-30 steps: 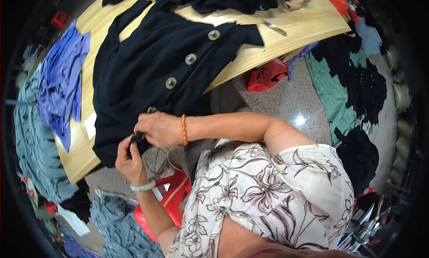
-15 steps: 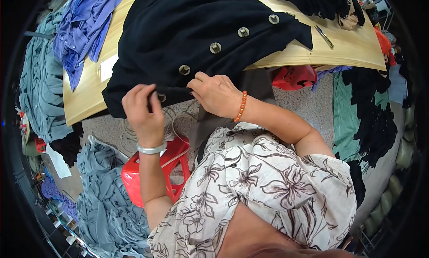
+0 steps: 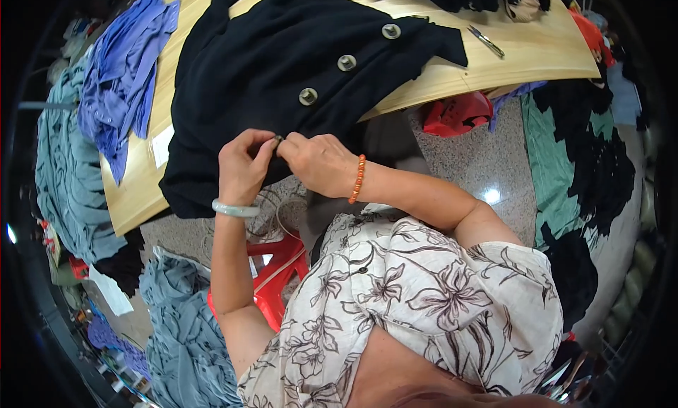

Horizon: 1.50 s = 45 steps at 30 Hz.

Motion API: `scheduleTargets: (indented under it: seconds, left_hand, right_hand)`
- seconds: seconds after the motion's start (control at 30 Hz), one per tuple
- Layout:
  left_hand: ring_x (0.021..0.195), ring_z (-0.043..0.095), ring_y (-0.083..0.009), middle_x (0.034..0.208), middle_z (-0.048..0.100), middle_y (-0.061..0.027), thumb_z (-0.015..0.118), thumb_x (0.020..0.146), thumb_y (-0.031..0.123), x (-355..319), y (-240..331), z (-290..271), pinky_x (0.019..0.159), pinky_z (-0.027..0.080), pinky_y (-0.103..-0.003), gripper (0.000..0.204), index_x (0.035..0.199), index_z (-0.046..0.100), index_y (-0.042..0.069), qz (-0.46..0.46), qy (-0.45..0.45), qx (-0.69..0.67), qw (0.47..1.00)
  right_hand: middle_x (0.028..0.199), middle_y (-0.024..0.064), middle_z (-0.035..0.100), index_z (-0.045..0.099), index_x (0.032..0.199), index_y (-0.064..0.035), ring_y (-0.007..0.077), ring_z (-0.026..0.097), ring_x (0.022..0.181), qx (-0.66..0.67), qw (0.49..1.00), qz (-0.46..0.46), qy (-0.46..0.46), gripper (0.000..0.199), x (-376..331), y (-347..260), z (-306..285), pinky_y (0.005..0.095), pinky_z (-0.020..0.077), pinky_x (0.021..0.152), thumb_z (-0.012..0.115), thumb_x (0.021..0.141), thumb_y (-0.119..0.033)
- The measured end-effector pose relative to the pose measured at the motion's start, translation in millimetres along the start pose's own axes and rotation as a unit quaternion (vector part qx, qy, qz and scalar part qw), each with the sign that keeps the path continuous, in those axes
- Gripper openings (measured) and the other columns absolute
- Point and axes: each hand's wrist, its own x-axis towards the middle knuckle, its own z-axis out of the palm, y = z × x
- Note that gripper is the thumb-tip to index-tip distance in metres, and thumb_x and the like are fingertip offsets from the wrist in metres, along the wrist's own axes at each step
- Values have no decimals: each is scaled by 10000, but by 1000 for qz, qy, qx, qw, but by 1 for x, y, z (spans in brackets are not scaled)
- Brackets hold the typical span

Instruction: Inspect and trim loose threads from black sweaters using scissors.

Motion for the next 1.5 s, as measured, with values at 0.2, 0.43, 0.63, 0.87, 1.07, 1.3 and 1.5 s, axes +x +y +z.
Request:
scheduleTargets:
  seconds: [0.2,0.43,0.63,0.87,1.07,1.3,1.5]
  left_hand:
    - [770,609,-64,855,692,-19,665,886,23,-2,-2,-7,717,488,-198,88,941,697,-39,-60,-13,-196,979]
    - [744,580,-58,817,680,-19,671,877,26,-3,-2,-8,688,478,-210,96,939,685,-45,-34,-41,-116,992]
    - [793,637,-220,888,643,-118,684,793,-9,-13,16,-13,734,502,-278,229,1015,650,-55,115,-85,41,989]
    - [793,635,-286,884,632,-144,593,810,-76,-10,0,-11,728,495,-311,184,981,644,-32,139,-17,72,988]
    - [773,626,-282,858,618,-134,570,810,-64,-13,-3,-11,708,487,-314,174,962,637,-11,125,-14,81,989]
    - [706,607,-235,783,617,-89,766,760,112,-12,-22,-17,623,472,-305,201,899,647,28,68,45,156,984]
    - [888,564,-311,922,605,-119,686,729,7,5,27,4,782,443,-400,212,929,632,52,243,111,238,934]
  right_hand:
    - [785,110,607,550,998,-28,284,652,647,4,999,3,35,228,12,-2,-3,351,536,538,635,788,-52]
    - [857,151,614,517,1114,-5,288,676,749,-9,999,31,6,444,5,0,1,353,552,606,742,749,-116]
    - [895,168,594,559,1087,-7,351,659,800,67,995,53,-44,321,8,14,-5,421,540,713,670,824,-153]
    - [944,167,612,619,1089,-7,340,642,892,82,995,-9,-54,346,17,23,-13,388,537,762,605,745,9]
    - [848,117,620,648,981,-23,325,645,749,92,996,-19,-7,200,12,15,-13,374,532,652,599,789,9]
    - [890,101,639,636,946,-67,324,653,787,24,996,59,-66,210,-3,43,-36,410,526,684,662,870,-262]
    - [889,97,578,618,928,-80,315,629,681,-55,998,26,-26,115,-10,43,-53,409,514,588,647,821,-109]
